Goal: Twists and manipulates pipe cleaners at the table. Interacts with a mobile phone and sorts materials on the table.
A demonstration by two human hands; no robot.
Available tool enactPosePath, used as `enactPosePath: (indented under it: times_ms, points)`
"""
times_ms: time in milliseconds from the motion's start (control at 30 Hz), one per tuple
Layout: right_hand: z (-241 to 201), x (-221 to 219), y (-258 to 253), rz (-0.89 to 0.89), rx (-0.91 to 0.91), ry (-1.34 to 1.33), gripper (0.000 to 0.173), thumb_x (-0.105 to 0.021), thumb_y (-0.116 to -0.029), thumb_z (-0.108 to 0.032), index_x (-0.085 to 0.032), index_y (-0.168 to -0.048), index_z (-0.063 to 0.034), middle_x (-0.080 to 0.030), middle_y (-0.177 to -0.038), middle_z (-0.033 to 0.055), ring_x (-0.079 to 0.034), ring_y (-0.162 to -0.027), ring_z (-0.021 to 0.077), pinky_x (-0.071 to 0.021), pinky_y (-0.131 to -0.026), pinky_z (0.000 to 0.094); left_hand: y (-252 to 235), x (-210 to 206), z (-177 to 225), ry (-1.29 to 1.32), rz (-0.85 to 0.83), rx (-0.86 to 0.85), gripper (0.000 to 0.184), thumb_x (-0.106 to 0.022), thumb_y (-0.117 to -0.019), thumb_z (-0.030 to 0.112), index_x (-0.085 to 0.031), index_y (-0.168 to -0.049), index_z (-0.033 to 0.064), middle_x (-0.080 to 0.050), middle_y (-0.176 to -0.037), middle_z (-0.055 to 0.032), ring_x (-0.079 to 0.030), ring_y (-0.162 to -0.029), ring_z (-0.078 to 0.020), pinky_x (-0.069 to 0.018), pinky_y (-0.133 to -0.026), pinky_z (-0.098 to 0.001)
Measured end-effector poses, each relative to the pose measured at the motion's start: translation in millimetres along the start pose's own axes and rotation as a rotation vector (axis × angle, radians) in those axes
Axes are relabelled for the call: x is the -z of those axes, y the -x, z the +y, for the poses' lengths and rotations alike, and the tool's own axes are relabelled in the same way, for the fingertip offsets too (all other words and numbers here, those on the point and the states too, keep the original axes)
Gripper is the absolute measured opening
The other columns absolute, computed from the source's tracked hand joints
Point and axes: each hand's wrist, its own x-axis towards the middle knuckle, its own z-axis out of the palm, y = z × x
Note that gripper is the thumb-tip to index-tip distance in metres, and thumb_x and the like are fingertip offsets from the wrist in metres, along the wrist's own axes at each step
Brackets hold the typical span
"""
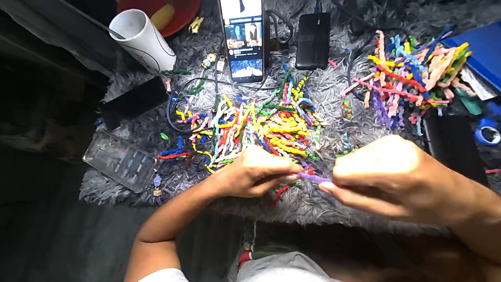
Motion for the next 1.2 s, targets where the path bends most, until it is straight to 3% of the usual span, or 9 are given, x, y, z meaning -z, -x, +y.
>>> enactPosePath:
  times_ms: [233,400,567,667,800,900,967,1100,1200]
  points:
    - [-12,-7,3,-0.036,0.181,-0.031,0.029,-0.05,-0.1033,-0.013,-0.054,-0.075,-0.0106,-0.04,-0.059,-0.0003,-0.04,-0.051,0.0112,-0.0272,-0.046,0.026,-3,7,1,0.661,-0.293,0.197,0.028,-0.047,-0.1051,0.006,-0.068,-0.103,-0.0113,-0.054,-0.06,0.0014,-0.042,-0.052,0.0089,-0.034,-0.05,-0.0079]
    - [-9,-4,3,-0.062,0.187,0.017,0.029,-0.049,-0.1038,-0.014,-0.055,-0.075,-0.0108,-0.041,-0.058,-0.0009,-0.041,-0.05,0.0109,-0.0273,-0.045,0.0259,-3,6,-1,0.79,-0.323,0.28,0.028,-0.047,-0.1059,0.008,-0.067,-0.104,-0.0109,-0.054,-0.059,0.0047,-0.041,-0.05,0.0107,-0.0313,-0.046,-0.0063]
    - [12,29,9,0.022,0.015,0.06,0.031,-0.055,-0.1016,-0.022,-0.061,-0.073,-0.0134,-0.047,-0.059,-0.0095,-0.041,-0.053,-0.0047,-0.03,-0.047,0.0135,2,8,-10,0.577,-0.007,0.369,0.032,-0.045,-0.1094,0.015,-0.067,-0.093,-0.0006,-0.059,-0.064,0.006,-0.052,-0.054,0.0066,-0.0446,-0.051,-0.0099]
    - [23,62,15,0.09,-0.271,0.27,0.036,-0.055,-0.1009,-0.034,-0.06,-0.071,-0.015,-0.049,-0.058,-0.0083,-0.042,-0.05,-0.0011,-0.031,-0.044,0.0225,1,6,-10,0.437,0.292,0.464,0.028,-0.047,-0.1088,0.016,-0.069,-0.095,0.0046,-0.06,-0.063,0.0056,-0.05,-0.047,0.0031,-0.044,-0.044,-0.012]
    - [73,90,40,0.22,-0.6,0.518,0.05,-0.049,-0.1034,-0.054,-0.068,-0.092,-0.0086,-0.062,-0.072,0.0122,-0.059,-0.061,0.027,-0.0417,-0.055,0.0528,-1,5,-8,0.352,0.411,0.512,0.025,-0.047,-0.1088,0.015,-0.069,-0.098,0.0075,-0.057,-0.062,0.0059,-0.048,-0.045,0.0015,-0.0415,-0.041,-0.0124]
    - [88,101,44,0.228,-0.925,0.686,0.066,-0.04,-0.1024,-0.058,-0.067,-0.103,0.0019,-0.065,-0.092,0.0347,-0.062,-0.085,0.058,-0.0402,-0.068,0.0774,-1,4,-8,0.249,0.421,0.511,0.023,-0.05,-0.1076,0.012,-0.068,-0.097,0.0049,-0.056,-0.061,0.0047,-0.048,-0.043,0.0006,-0.0422,-0.04,-0.013]
    - [85,96,37,0.203,-1.062,0.719,0.066,-0.043,-0.1008,-0.055,-0.066,-0.106,0.0063,-0.063,-0.101,0.0422,-0.058,-0.098,0.068,-0.0356,-0.077,0.085,0,2,-9,0.106,0.411,0.464,0.02,-0.051,-0.1057,0.008,-0.068,-0.097,0.0014,-0.059,-0.063,0.0047,-0.049,-0.047,0.0014,-0.0439,-0.044,-0.0131]
    - [56,69,8,0.01,-0.874,0.596,0.033,-0.058,-0.1037,-0.027,-0.071,-0.102,0.0032,-0.065,-0.09,0.0379,-0.062,-0.088,0.0642,-0.0406,-0.07,0.0803,3,-2,-15,-0.263,0.309,0.217,0.021,-0.054,-0.1018,0.006,-0.069,-0.093,-0.0064,-0.063,-0.07,-0.0037,-0.055,-0.057,-0.0007,-0.0484,-0.055,-0.016]
    - [57,45,0,-0.245,-0.8,0.511,0.02,-0.068,-0.0987,-0.02,-0.072,-0.087,-0.0049,-0.065,-0.072,0.0213,-0.065,-0.073,0.0473,-0.0454,-0.06,0.0657,6,-5,-19,-0.6,0.227,0.002,0.023,-0.057,-0.0991,0.013,-0.072,-0.089,-0.0011,-0.062,-0.063,-0.0069,-0.055,-0.054,-0.012,-0.0431,-0.053,-0.0261]
